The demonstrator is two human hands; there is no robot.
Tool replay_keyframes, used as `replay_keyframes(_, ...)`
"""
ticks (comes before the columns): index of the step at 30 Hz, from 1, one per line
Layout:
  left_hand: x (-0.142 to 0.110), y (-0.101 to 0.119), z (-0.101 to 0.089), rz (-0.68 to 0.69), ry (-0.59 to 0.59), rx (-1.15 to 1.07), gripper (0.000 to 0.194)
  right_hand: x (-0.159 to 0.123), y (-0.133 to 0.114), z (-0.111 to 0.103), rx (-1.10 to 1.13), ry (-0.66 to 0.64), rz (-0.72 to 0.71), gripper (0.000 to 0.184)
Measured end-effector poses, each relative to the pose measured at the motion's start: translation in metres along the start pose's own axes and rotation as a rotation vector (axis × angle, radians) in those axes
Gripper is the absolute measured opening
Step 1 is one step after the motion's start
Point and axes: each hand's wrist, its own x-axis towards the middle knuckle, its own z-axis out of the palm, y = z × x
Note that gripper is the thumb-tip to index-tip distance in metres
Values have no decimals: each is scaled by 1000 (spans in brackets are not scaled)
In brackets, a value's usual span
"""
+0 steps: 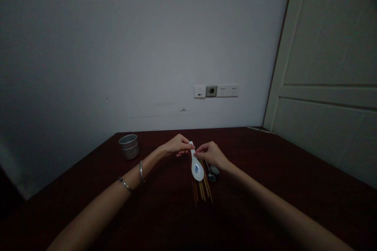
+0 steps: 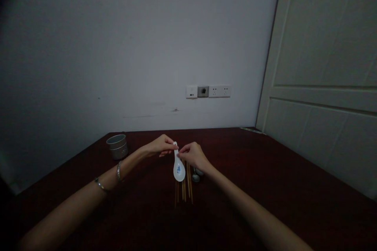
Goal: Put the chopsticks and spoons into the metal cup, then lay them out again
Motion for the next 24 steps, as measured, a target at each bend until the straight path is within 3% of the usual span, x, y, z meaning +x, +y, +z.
replay_keyframes(7, 29, -43, 13, 59, 239, -166, 34, 21, 43, -14, 23, 50, 105, 21)
replay_keyframes(16, 42, -132, -19, -77, 633, -275, 33, 42, 106, -70, -146, 137, 309, 21)
replay_keyframes(19, 43, -146, -27, -83, 652, -161, 32, 46, 117, -74, -162, 113, 339, 19)
replay_keyframes(24, 47, -153, -31, -79, 633, -20, 35, 51, 127, -71, -152, 45, 379, 19)
